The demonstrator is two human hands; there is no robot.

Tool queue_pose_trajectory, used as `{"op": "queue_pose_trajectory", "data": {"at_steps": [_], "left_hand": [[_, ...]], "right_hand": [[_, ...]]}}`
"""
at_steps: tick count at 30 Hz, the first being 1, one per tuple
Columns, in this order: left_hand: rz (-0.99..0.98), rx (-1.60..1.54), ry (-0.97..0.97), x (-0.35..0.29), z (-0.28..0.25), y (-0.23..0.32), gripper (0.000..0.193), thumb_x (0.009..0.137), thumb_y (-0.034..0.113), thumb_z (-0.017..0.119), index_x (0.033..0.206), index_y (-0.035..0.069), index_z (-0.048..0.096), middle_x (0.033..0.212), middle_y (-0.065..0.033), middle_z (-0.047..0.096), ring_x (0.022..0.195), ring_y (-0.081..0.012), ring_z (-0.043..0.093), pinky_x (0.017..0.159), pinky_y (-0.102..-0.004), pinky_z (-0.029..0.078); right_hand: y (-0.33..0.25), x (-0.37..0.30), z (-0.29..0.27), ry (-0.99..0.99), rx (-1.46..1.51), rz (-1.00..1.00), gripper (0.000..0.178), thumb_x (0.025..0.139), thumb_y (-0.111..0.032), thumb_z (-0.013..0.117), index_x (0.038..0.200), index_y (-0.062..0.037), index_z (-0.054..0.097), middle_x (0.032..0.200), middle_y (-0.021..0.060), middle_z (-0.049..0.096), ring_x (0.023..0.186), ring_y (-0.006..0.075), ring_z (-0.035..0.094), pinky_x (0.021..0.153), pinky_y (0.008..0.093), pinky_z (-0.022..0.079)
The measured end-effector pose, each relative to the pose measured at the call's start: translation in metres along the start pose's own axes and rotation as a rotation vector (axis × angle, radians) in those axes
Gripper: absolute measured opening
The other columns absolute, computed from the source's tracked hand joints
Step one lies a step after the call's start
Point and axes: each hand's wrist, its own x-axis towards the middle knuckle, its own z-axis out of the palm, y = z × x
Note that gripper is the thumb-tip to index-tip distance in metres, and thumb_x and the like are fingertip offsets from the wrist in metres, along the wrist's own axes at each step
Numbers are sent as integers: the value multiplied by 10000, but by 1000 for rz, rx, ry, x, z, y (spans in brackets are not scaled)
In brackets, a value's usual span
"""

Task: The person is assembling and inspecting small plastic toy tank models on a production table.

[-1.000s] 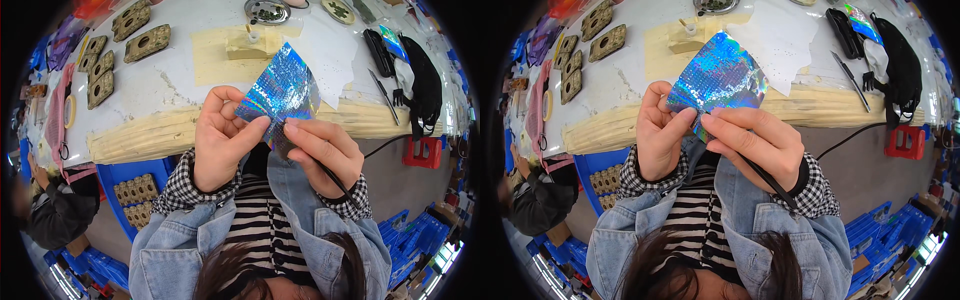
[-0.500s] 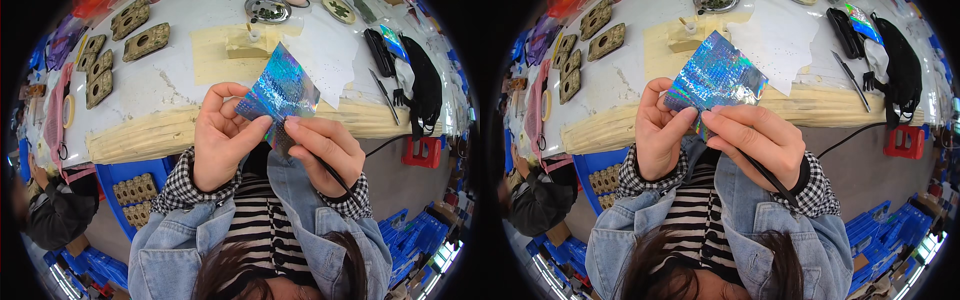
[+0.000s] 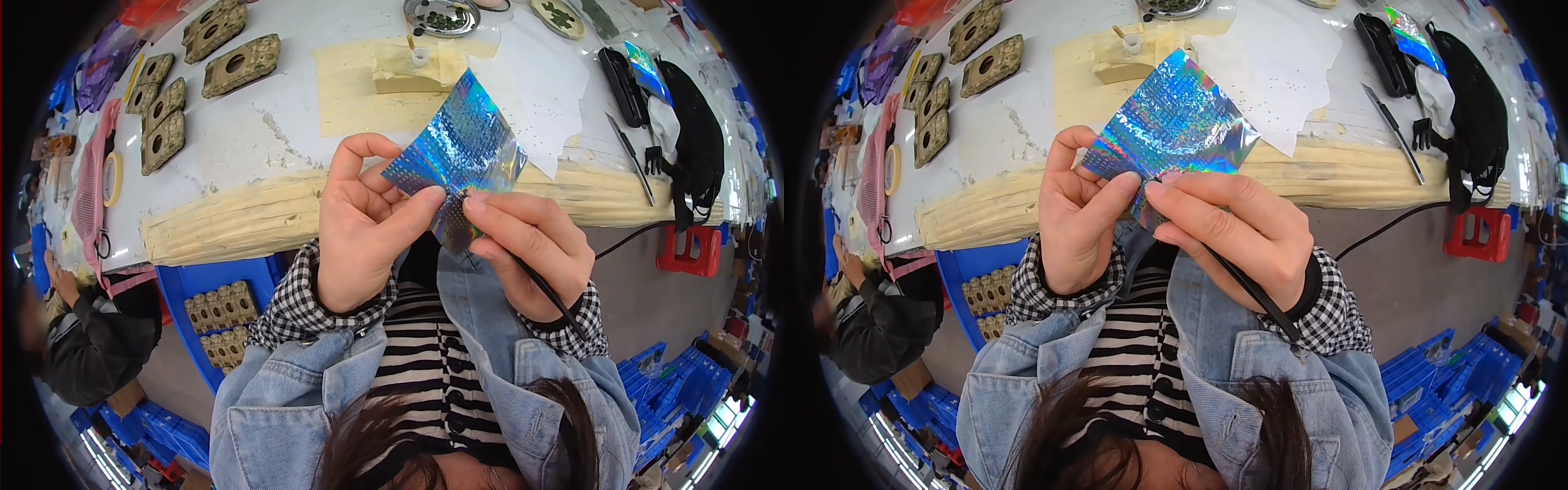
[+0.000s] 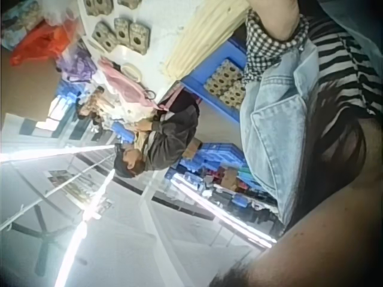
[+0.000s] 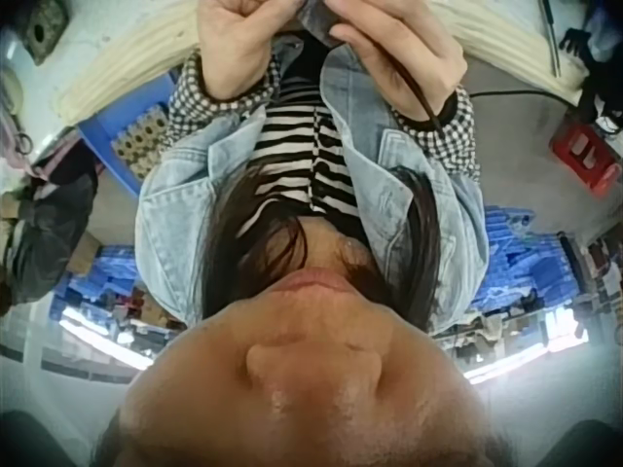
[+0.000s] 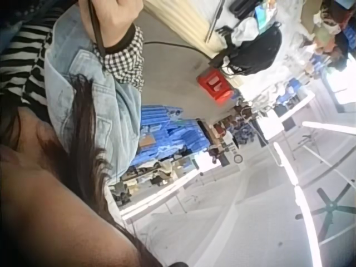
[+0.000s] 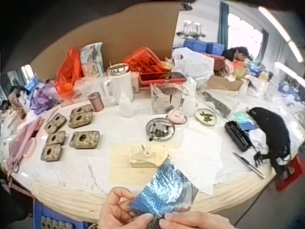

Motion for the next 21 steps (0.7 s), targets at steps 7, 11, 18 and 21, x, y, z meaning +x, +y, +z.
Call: {"op": "queue_pose_trajectory", "data": {"at_steps": [7,11,18,21], "left_hand": [[31,-16,-4,0,-1,-3,389,790,-118,589,1049,59,359,1028,-134,610,939,-133,595,809,-242,496],[39,-18,-13,0,-1,-3,381,788,-124,583,1033,61,357,1024,-133,609,943,-137,595,814,-244,496],[67,0,-20,1,-2,-5,373,787,-132,577,1019,58,354,1020,-134,609,945,-138,596,811,-245,499],[71,5,-15,1,-3,-5,369,788,-133,575,1014,56,353,1021,-136,610,944,-140,597,806,-245,501]], "right_hand": [[0,0,1,0,9,-2,350,705,-32,726,1048,-29,654,967,112,624,844,243,636,719,318,537],[0,0,1,0,9,-4,347,709,-35,725,1049,-32,654,959,106,622,845,240,636,717,317,539],[-2,1,2,7,-10,2,343,705,-39,729,1039,-28,656,947,107,620,837,239,640,705,314,542],[-2,1,2,10,-15,8,346,695,-39,733,1033,-29,658,943,109,622,846,242,643,706,312,544]]}}
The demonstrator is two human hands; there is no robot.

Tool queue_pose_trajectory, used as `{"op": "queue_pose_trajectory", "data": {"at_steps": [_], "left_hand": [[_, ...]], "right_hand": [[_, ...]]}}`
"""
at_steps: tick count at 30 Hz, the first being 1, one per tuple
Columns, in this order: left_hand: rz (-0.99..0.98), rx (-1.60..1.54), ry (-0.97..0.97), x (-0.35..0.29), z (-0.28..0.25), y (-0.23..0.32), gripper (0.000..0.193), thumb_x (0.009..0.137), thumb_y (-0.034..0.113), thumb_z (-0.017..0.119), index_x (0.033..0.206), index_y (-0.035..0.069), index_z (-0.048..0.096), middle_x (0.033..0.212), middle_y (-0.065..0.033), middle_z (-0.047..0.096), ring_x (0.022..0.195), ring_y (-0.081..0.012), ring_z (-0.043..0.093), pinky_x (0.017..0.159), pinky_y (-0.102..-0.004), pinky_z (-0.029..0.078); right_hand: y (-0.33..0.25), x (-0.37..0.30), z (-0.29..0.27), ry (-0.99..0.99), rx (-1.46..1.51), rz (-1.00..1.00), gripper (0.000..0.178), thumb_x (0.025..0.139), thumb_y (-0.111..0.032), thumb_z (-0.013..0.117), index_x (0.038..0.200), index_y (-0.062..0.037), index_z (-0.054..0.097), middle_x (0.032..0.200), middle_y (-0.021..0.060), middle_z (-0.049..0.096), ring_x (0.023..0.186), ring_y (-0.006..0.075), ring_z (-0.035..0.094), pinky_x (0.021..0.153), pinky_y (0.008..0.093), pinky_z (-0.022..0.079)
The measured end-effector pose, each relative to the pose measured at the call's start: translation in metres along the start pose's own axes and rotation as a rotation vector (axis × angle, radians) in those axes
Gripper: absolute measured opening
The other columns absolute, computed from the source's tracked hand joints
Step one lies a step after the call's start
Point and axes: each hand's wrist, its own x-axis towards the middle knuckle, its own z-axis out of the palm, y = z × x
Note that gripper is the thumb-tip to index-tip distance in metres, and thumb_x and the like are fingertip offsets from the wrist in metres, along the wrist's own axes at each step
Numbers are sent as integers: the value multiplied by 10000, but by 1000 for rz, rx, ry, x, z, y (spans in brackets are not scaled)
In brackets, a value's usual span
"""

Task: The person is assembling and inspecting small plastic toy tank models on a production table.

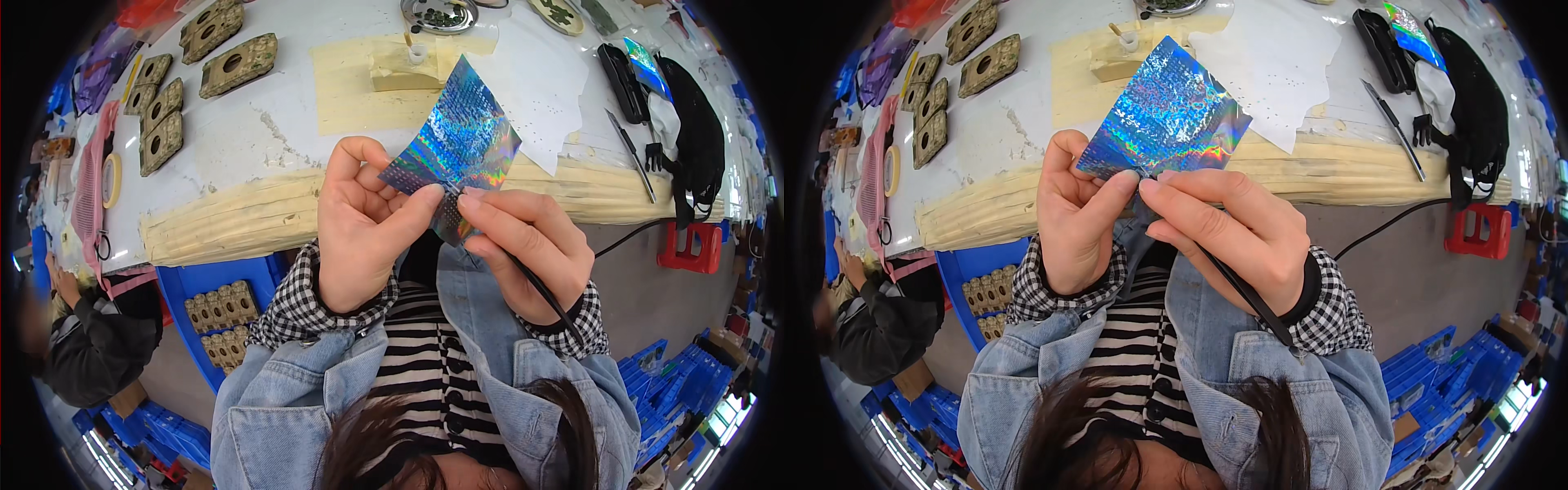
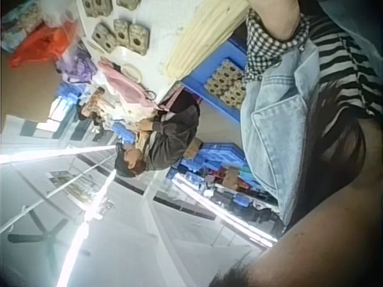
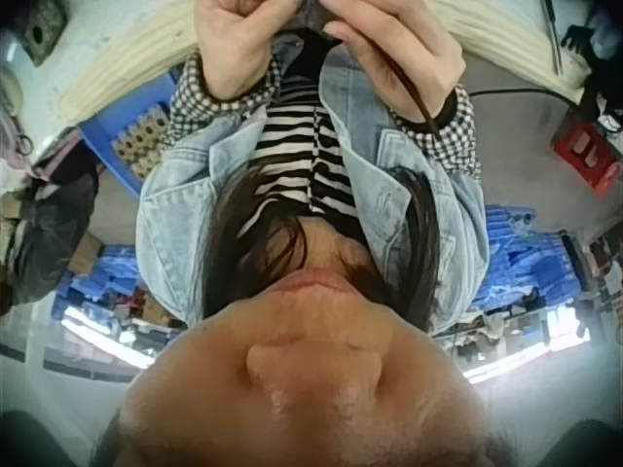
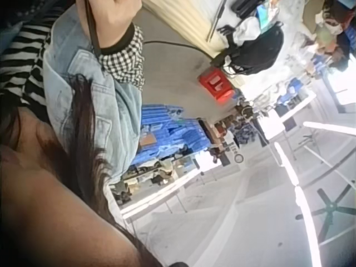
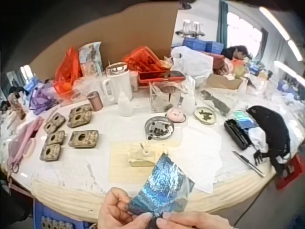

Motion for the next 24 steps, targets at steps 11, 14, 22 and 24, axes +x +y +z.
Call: {"op": "queue_pose_trajectory", "data": {"at_steps": [11,14,22,24], "left_hand": [[8,-1,8,0,0,0,363,795,-131,573,1012,57,351,1017,-149,618,943,-156,605,802,-251,504],[-6,-5,18,1,1,1,356,802,-126,571,1011,56,349,1015,-151,617,934,-163,609,774,-256,521],[-29,-23,30,1,0,1,350,809,-121,564,1012,57,342,1015,-157,609,917,-175,614,723,-271,550],[-29,-28,29,1,1,2,348,810,-121,562,1011,57,341,1016,-156,609,918,-173,613,722,-270,549]], "right_hand": [[1,-2,6,41,-79,-55,358,669,-52,743,1018,-32,667,918,113,636,817,243,651,675,312,550],[0,-3,5,28,-108,-64,371,662,-59,748,1023,-29,665,923,118,632,818,246,650,681,315,549],[3,-5,6,29,-137,-154,393,656,-66,752,1036,-21,659,954,132,624,842,256,645,701,322,547],[3,-5,6,18,-136,-143,394,657,-67,752,1038,-23,658,959,132,623,844,257,645,703,323,548]]}}
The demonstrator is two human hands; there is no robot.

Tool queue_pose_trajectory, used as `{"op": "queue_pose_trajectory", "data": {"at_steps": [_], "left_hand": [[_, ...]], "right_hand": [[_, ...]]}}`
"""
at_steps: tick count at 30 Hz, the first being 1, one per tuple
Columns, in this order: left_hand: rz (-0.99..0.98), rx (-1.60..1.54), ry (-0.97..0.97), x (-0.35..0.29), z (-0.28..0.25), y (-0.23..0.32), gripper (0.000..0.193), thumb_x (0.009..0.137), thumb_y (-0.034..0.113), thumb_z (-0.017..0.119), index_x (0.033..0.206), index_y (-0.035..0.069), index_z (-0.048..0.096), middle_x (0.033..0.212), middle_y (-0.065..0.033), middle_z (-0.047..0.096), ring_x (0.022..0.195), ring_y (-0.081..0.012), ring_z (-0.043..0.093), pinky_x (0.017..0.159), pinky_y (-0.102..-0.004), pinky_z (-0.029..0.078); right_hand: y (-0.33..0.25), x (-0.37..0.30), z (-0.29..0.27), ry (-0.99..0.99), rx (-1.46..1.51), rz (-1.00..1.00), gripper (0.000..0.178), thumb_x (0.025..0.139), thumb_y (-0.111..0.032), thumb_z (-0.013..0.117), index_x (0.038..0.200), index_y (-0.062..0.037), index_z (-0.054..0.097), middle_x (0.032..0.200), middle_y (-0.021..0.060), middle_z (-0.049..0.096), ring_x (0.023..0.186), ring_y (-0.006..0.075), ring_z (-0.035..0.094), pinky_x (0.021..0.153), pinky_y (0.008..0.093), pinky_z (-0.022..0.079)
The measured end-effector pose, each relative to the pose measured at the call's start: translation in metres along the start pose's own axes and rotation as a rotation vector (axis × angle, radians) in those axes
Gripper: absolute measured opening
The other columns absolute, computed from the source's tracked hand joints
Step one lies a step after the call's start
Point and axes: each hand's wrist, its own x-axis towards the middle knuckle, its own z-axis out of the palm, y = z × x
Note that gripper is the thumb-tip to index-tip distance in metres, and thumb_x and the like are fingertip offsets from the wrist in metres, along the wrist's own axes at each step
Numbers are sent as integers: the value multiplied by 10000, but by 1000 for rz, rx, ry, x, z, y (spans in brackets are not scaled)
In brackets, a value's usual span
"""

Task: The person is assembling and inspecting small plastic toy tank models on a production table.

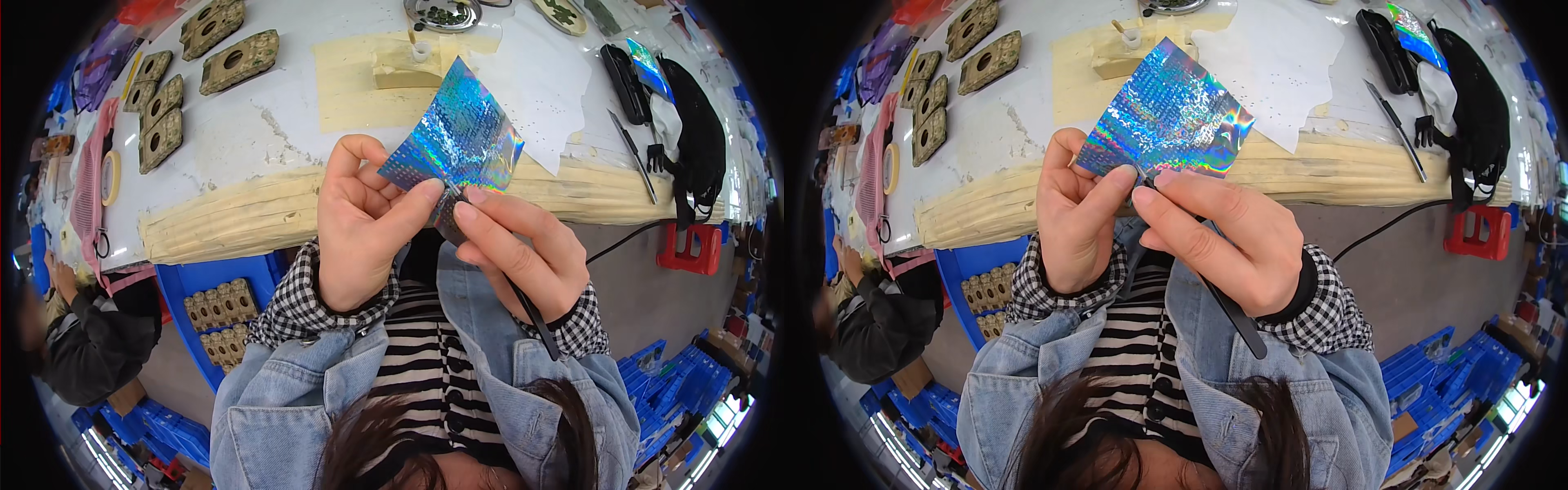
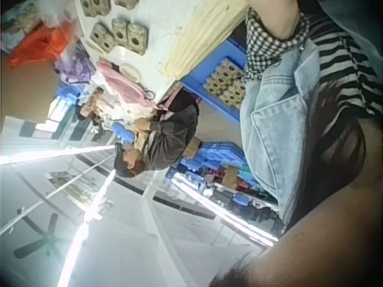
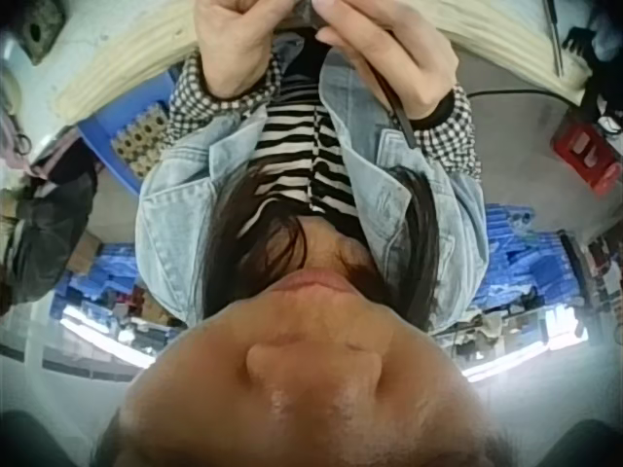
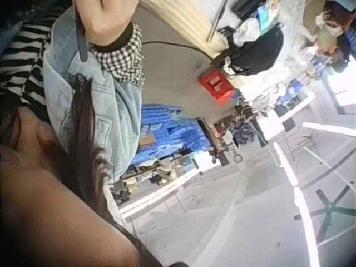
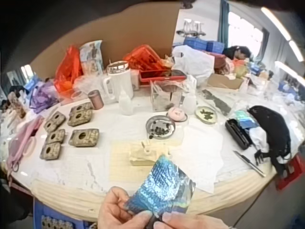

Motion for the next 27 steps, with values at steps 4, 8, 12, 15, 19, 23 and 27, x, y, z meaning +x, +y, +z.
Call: {"op": "queue_pose_trajectory", "data": {"at_steps": [4,8,12,15,19,23,27], "left_hand": [[0,-3,-4,0,0,0,343,811,-119,560,1008,58,341,1018,-153,609,921,-170,611,721,-268,547],[6,-7,-16,0,-1,-1,339,812,-118,560,1004,57,343,1018,-148,611,922,-165,610,722,-262,543],[18,0,-9,0,-1,-2,333,811,-118,561,997,55,346,1016,-146,613,917,-159,610,720,-257,540],[15,3,-13,1,-1,-1,328,810,-119,562,990,54,349,1014,-146,615,917,-157,610,723,-256,539],[21,13,-39,1,-3,-3,325,811,-118,561,986,55,349,1009,-148,617,923,-163,611,735,-263,542],[5,0,-26,1,-1,0,323,813,-115,562,988,54,349,1013,-153,613,924,-172,612,738,-275,548],[-2,-7,-16,1,0,1,323,816,-111,562,992,54,348,1020,-156,608,928,-176,611,737,-281,551]], "right_hand": [[0,0,1,-10,6,22,389,658,-65,751,1033,-27,660,957,131,624,841,260,647,697,322,551],[0,1,1,0,8,30,384,659,-66,750,1031,-29,662,947,129,627,832,259,650,687,319,553],[-2,2,0,2,29,65,374,663,-63,746,1027,-32,665,933,124,630,810,248,651,672,313,553],[0,3,0,13,33,61,368,665,-61,745,1024,-36,668,926,123,630,797,242,650,659,308,552],[1,2,1,20,27,51,371,664,-61,745,1027,-41,668,926,122,630,796,242,649,654,307,551],[1,2,1,17,12,33,383,662,-65,747,1036,-41,665,931,121,630,808,245,650,660,311,552],[1,1,1,15,14,24,387,661,-65,749,1037,-39,663,935,121,629,819,247,651,672,317,554]]}}
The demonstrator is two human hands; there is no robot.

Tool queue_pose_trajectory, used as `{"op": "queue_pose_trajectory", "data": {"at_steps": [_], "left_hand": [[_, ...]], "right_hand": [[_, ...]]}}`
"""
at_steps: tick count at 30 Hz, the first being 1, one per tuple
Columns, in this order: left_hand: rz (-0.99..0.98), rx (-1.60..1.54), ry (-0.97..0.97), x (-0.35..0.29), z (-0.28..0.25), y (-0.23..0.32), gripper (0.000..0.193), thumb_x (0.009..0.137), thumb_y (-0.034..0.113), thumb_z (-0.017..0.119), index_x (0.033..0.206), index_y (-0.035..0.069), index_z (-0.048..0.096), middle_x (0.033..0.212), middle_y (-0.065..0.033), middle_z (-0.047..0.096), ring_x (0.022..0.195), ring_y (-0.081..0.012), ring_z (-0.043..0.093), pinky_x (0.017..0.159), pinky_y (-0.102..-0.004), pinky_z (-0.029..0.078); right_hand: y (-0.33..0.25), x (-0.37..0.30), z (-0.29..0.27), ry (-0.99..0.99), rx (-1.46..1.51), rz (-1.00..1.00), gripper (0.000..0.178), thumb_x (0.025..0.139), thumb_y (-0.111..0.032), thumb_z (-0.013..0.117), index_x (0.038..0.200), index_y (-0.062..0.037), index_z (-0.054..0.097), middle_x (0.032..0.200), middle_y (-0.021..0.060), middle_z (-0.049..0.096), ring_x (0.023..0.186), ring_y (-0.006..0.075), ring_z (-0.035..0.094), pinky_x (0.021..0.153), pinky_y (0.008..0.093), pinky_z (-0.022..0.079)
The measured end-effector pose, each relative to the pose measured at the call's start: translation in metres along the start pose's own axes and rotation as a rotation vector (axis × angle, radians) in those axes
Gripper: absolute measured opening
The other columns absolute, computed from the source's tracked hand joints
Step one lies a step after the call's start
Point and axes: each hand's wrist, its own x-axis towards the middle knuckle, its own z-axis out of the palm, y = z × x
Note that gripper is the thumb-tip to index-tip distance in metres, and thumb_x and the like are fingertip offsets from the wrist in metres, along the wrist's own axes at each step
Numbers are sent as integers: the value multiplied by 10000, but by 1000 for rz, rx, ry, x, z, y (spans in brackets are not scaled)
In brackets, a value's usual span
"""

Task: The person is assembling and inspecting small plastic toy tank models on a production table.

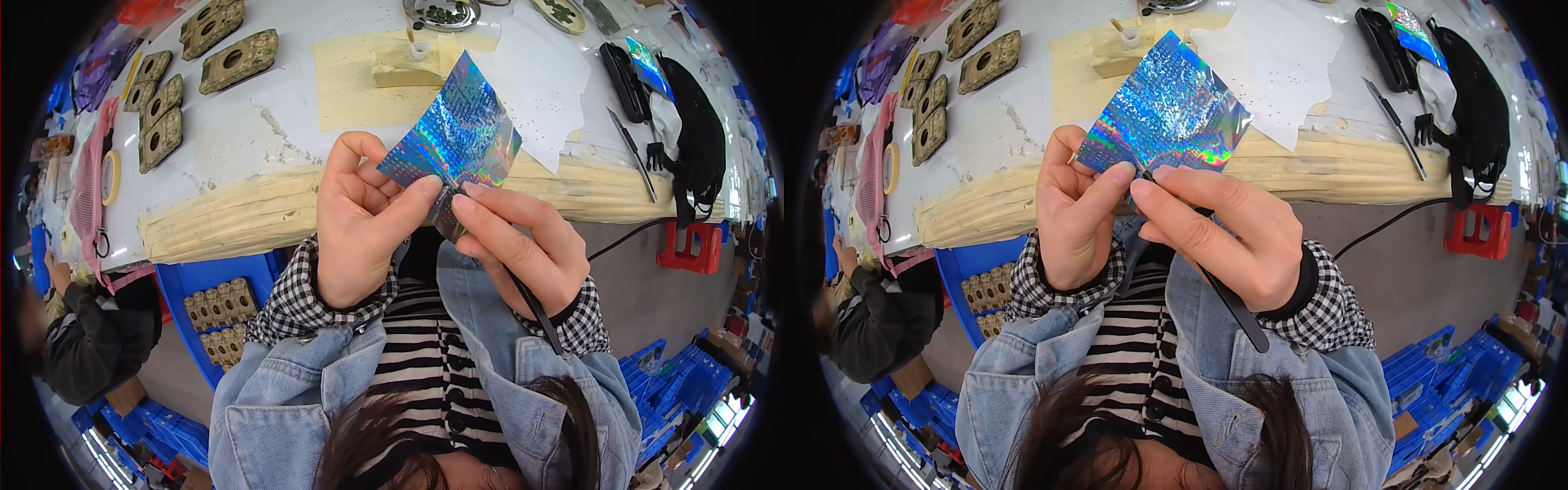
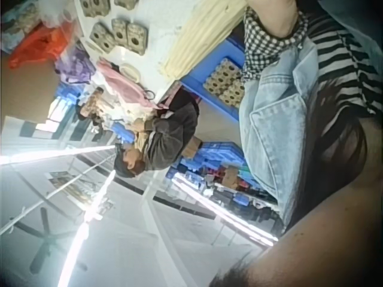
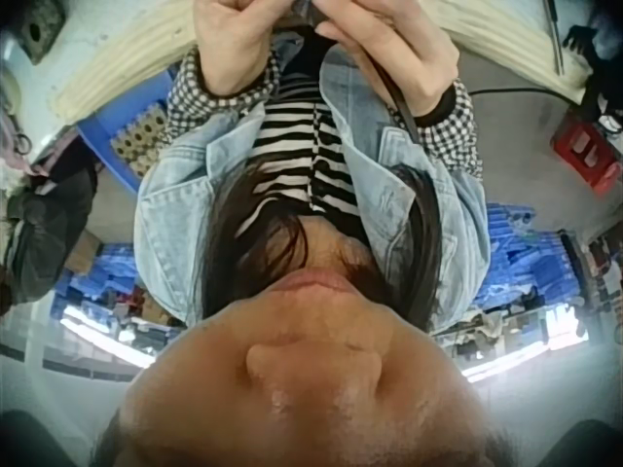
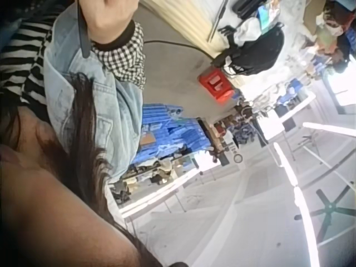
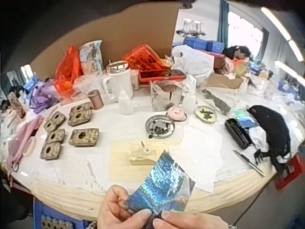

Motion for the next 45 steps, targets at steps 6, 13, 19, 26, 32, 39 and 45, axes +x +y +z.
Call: {"op": "queue_pose_trajectory", "data": {"at_steps": [6,13,19,26,32,39,45], "left_hand": [[-3,-22,-8,0,0,0,322,820,-109,559,989,57,341,1023,-154,606,934,-173,607,740,-282,549],[27,-18,-17,0,-1,-2,319,816,-115,557,948,65,328,1001,-145,607,913,-149,599,777,-256,503],[55,-55,-25,0,-1,-4,333,811,-118,562,903,82,313,928,-105,588,863,-119,589,751,-246,496],[72,-39,-8,1,-1,-6,350,804,-120,575,891,92,310,902,-91,576,840,-107,586,714,-224,495],[47,-69,35,-1,2,-4,352,805,-128,568,896,88,306,889,-93,572,807,-117,599,672,-241,525],[64,-135,43,-2,2,-3,353,805,-143,552,895,84,298,895,-122,579,784,-150,626,663,-256,549],[90,-136,11,-3,-1,-5,371,798,-146,560,882,85,283,913,-151,586,804,-169,634,665,-258,557]], "right_hand": [[-2,2,-2,-8,21,35,379,662,-59,750,1032,-40,665,931,111,629,819,239,652,680,315,554],[-2,1,0,-6,50,57,372,662,-57,751,1025,-40,668,925,107,631,811,231,653,674,307,552],[-4,1,2,-8,25,49,371,664,-62,748,1025,-33,667,925,111,633,812,231,651,672,306,552],[-4,-1,3,14,13,45,368,666,-60,746,1024,-32,666,926,113,634,806,226,649,673,304,555],[-4,0,5,46,24,25,368,684,-56,744,1038,-17,655,947,124,638,809,227,651,667,299,556],[-6,1,4,30,0,-10,365,692,-35,740,1040,14,641,975,144,634,842,245,652,702,303,561],[-7,2,5,4,-29,-30,362,698,-38,734,1045,6,639,977,140,625,885,257,645,721,320,559]]}}
